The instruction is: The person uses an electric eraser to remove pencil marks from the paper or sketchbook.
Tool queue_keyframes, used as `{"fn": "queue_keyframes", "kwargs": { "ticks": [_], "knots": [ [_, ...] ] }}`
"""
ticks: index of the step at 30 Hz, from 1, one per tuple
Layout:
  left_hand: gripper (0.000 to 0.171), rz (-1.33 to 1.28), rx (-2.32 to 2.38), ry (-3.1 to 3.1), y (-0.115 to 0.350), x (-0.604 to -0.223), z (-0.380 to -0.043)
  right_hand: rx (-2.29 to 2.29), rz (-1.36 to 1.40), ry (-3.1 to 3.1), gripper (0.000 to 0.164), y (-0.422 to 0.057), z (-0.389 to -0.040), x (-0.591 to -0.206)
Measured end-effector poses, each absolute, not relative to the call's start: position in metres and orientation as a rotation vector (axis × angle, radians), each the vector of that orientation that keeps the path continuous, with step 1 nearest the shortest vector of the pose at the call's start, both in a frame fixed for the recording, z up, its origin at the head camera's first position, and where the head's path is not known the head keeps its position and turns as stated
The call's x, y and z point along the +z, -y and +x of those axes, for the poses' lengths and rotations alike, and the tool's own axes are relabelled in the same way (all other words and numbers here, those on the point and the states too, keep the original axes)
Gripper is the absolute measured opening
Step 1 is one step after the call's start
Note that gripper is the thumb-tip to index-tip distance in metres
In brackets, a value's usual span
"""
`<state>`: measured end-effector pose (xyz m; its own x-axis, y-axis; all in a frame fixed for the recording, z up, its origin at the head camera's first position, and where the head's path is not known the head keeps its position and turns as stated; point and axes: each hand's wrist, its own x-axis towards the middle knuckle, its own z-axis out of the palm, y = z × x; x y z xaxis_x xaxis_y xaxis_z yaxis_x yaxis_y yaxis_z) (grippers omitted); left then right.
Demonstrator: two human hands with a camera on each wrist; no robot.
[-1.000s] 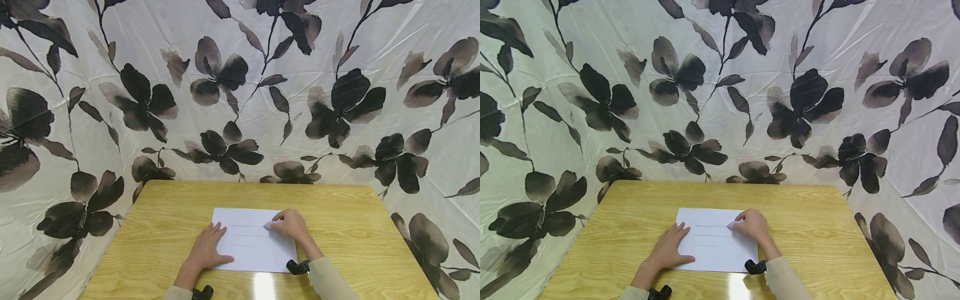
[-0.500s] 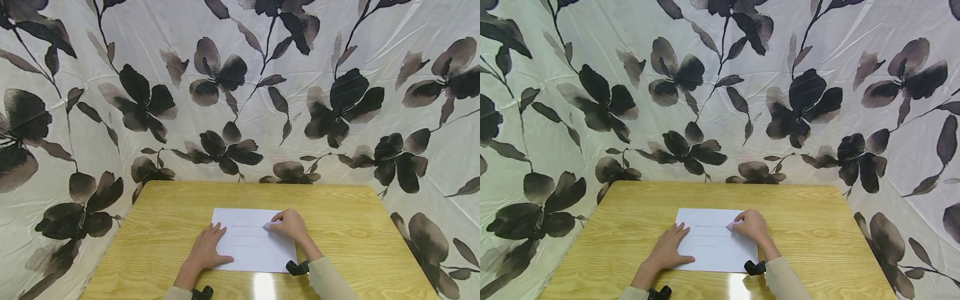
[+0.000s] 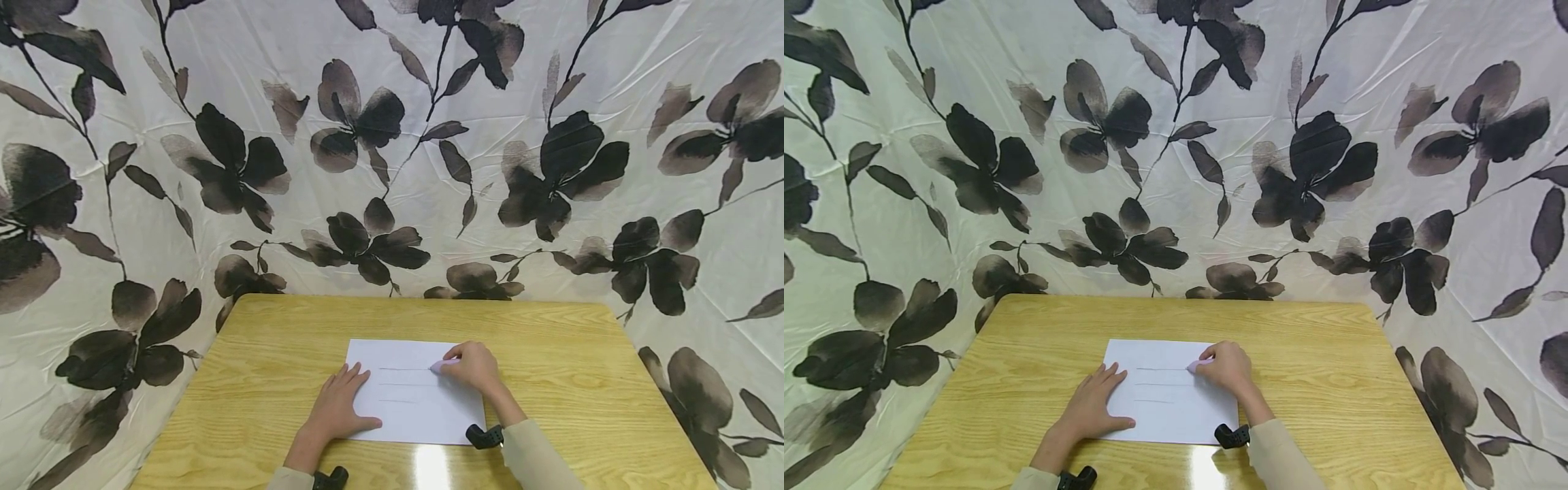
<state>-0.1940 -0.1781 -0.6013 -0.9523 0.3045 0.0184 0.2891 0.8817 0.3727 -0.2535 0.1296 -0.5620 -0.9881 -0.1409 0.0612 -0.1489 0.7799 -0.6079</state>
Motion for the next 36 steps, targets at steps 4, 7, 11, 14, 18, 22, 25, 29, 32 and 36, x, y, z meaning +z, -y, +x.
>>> {"fn": "queue_keyframes", "kwargs": {
  "ticks": [4, 7, 11, 14, 18, 22, 25, 29, 32, 36],
  "knots": [
    [0.104, 0.478, 0.587, -3.012, 0.1788, -0.6023, -0.1938, 1.026, 0.240, 2.953, 0.012, -0.1286, -0.2534, -0.5606],
    [0.104, 0.472, 0.592, -3.012, 0.1789, -0.6033, -0.1943, 1.023, 0.239, 2.955, 0.012, -0.1279, -0.2535, -0.5605],
    [0.105, 0.464, 0.588, -3.014, 0.1788, -0.6041, -0.1948, 1.014, 0.235, 2.956, 0.013, -0.1279, -0.2541, -0.5612],
    [0.105, 0.459, 0.580, -3.016, 0.1793, -0.6052, -0.1950, 1.019, 0.226, 2.951, 0.014, -0.1272, -0.2540, -0.5606],
    [0.105, 0.459, 0.585, -3.012, 0.1796, -0.6053, -0.1951, 1.027, 0.226, 2.949, 0.014, -0.1268, -0.2533, -0.5607],
    [0.105, 0.465, 0.595, -3.011, 0.1796, -0.6049, -0.1950, 1.033, 0.214, 2.956, 0.015, -0.1272, -0.2531, -0.5617],
    [0.105, 0.460, 0.589, -3.010, 0.1796, -0.6047, -0.1948, 1.043, 0.193, 2.958, 0.017, -0.1273, -0.2533, -0.5616],
    [0.105, 0.462, 0.592, -3.007, 0.1802, -0.6046, -0.1946, 1.048, 0.179, 2.963, 0.016, -0.1276, -0.2539, -0.5615],
    [0.104, 0.465, 0.598, -3.004, 0.1802, -0.6040, -0.1943, 1.055, 0.184, 2.958, 0.015, -0.1283, -0.2545, -0.5625],
    [0.104, 0.468, 0.597, -3.001, 0.1798, -0.6035, -0.1943, 1.103, 0.203, 2.942, 0.017, -0.1302, -0.2554, -0.5665]
  ]
}}
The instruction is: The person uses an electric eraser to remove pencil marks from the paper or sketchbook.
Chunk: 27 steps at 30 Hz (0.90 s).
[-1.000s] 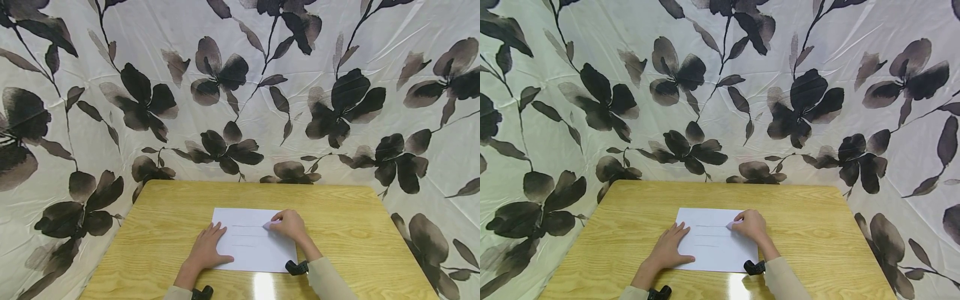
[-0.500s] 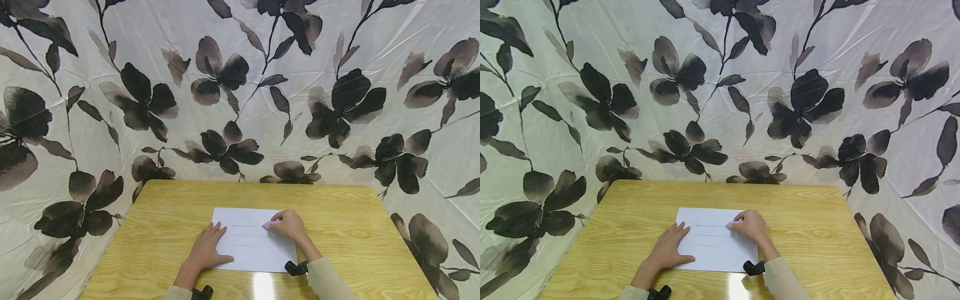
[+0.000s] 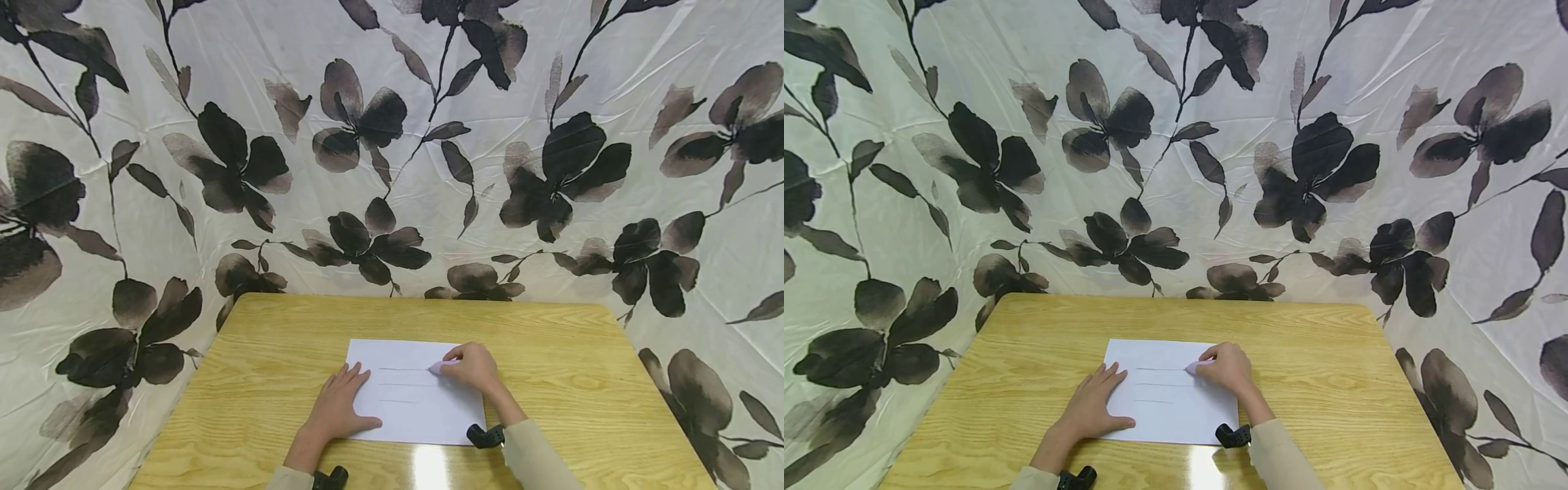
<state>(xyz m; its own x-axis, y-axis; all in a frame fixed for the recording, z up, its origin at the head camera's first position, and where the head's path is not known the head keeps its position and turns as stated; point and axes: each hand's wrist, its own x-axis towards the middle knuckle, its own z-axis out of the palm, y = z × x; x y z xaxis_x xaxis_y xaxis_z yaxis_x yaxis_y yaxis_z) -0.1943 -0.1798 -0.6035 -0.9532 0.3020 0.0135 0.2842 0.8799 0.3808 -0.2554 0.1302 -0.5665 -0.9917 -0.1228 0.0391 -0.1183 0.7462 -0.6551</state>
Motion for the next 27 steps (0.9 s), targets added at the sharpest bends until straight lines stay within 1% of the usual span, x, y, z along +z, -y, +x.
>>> {"fn": "queue_keyframes", "kwargs": {
  "ticks": [8, 17, 27],
  "knots": [
    [0.105, 0.462, 0.593, -3.007, 0.181, -0.606, -0.195, -1.275, -0.238, -2.806, 0.020, -0.136, -0.259, -0.575],
    [0.105, 0.467, 0.583, -3.011, 0.181, -0.605, -0.195, -1.382, -0.207, -2.702, 0.013, -0.144, -0.267, -0.582],
    [0.104, 0.475, 0.599, -3.011, 0.181, -0.605, -0.194, -1.467, -0.154, -2.582, 0.015, -0.146, -0.271, -0.586]
  ]
}}
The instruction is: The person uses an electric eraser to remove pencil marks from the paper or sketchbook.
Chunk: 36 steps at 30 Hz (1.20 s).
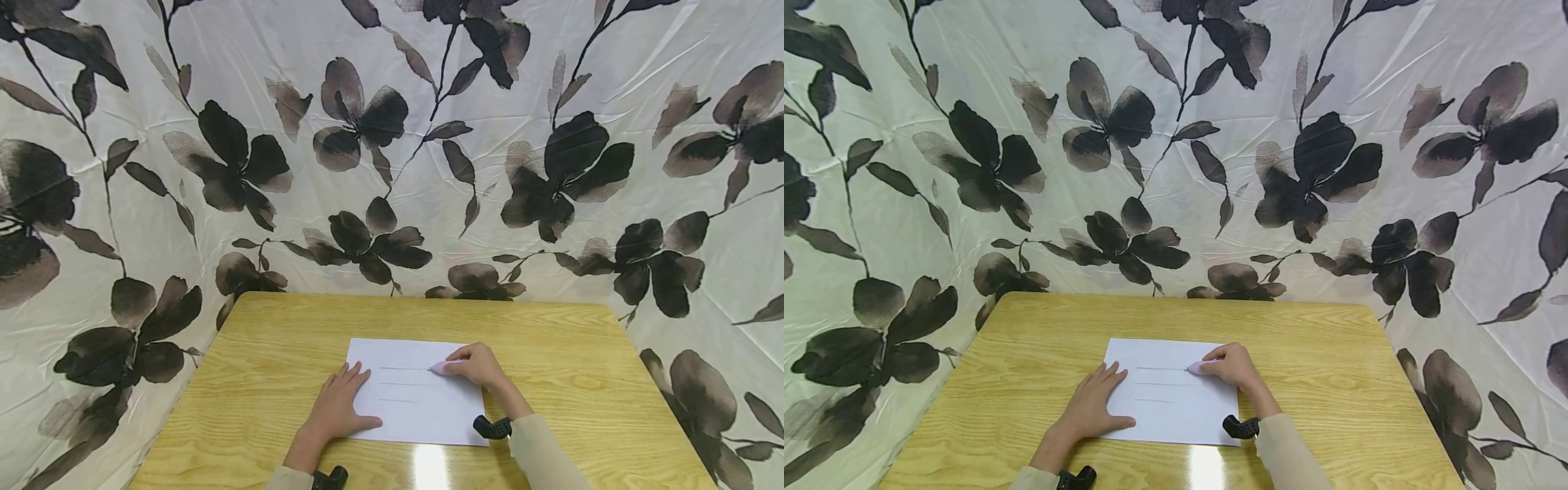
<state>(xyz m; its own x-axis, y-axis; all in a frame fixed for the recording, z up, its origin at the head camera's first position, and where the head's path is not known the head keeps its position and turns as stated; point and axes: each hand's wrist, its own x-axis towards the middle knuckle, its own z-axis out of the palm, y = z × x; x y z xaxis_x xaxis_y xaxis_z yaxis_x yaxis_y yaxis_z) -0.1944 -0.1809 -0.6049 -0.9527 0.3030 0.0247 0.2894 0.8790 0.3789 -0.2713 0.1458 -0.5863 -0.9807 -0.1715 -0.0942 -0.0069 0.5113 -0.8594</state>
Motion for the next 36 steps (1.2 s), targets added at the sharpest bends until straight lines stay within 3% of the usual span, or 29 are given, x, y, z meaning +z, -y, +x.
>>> {"fn": "queue_keyframes", "kwargs": {
  "ticks": [36],
  "knots": [
    [0.104, 0.500, 0.606, -2.988, 0.1833, -0.6034, -0.1933, -1.355, -0.147, -2.679, 0.015, -0.1368, -0.2700, -0.5788]
  ]
}}
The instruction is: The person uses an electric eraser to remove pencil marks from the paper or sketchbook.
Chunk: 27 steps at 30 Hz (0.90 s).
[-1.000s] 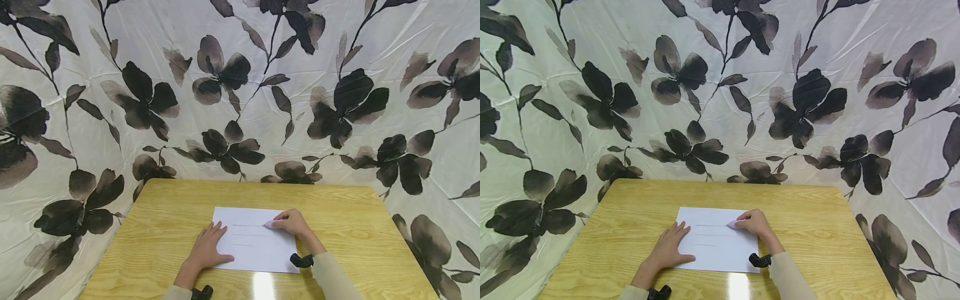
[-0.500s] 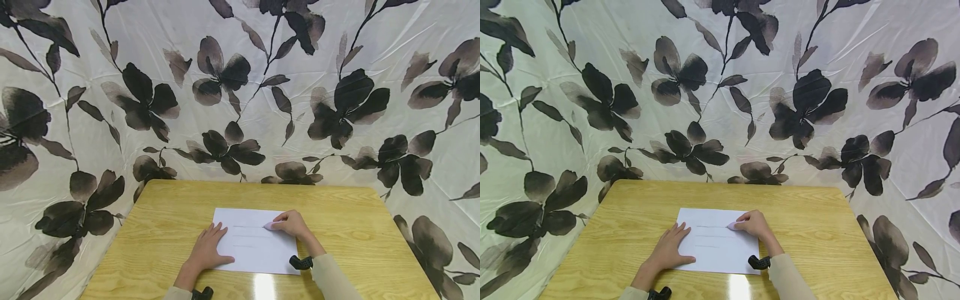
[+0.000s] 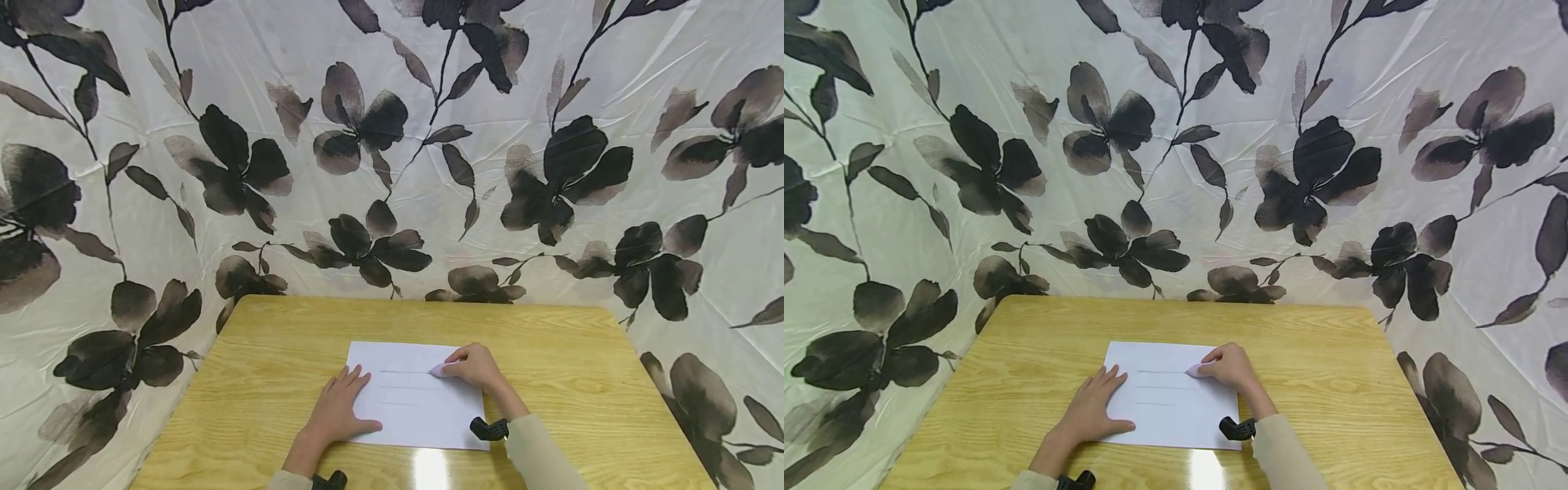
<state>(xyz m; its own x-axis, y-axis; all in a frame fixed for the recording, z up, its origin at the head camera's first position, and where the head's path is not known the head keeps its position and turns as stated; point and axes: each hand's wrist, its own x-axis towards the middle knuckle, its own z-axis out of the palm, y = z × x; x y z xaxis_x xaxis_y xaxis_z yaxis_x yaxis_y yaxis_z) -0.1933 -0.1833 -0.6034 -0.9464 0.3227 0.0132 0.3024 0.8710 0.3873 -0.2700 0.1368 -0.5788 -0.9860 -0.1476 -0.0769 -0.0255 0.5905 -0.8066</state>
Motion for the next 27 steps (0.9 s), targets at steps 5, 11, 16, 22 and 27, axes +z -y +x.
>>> {"fn": "queue_keyframes", "kwargs": {
  "ticks": [5, 11, 16, 22, 27],
  "knots": [
    [0.105, 0.504, 0.600, -3.005, 0.1896, -0.6044, -0.1927, -1.346, -0.192, -2.669, 0.014, -0.1315, -0.2707, -0.5769],
    [0.105, 0.505, 0.586, -3.008, 0.1897, -0.6057, -0.1938, -1.336, -0.215, -2.682, 0.014, -0.1290, -0.2710, -0.5763],
    [0.104, 0.499, 0.592, -3.003, 0.1866, -0.6068, -0.1918, -1.344, -0.145, -2.685, 0.016, -0.1340, -0.2674, -0.5780],
    [0.104, 0.507, 0.592, -3.001, 0.1832, -0.6097, -0.1914, -1.325, -0.206, -2.657, 0.017, -0.1317, -0.2674, -0.5796],
    [0.105, 0.503, 0.582, -3.007, 0.1827, -0.6097, -0.1950, -1.309, -0.143, -2.688, 0.016, -0.1334, -0.2685, -0.5780]
  ]
}}
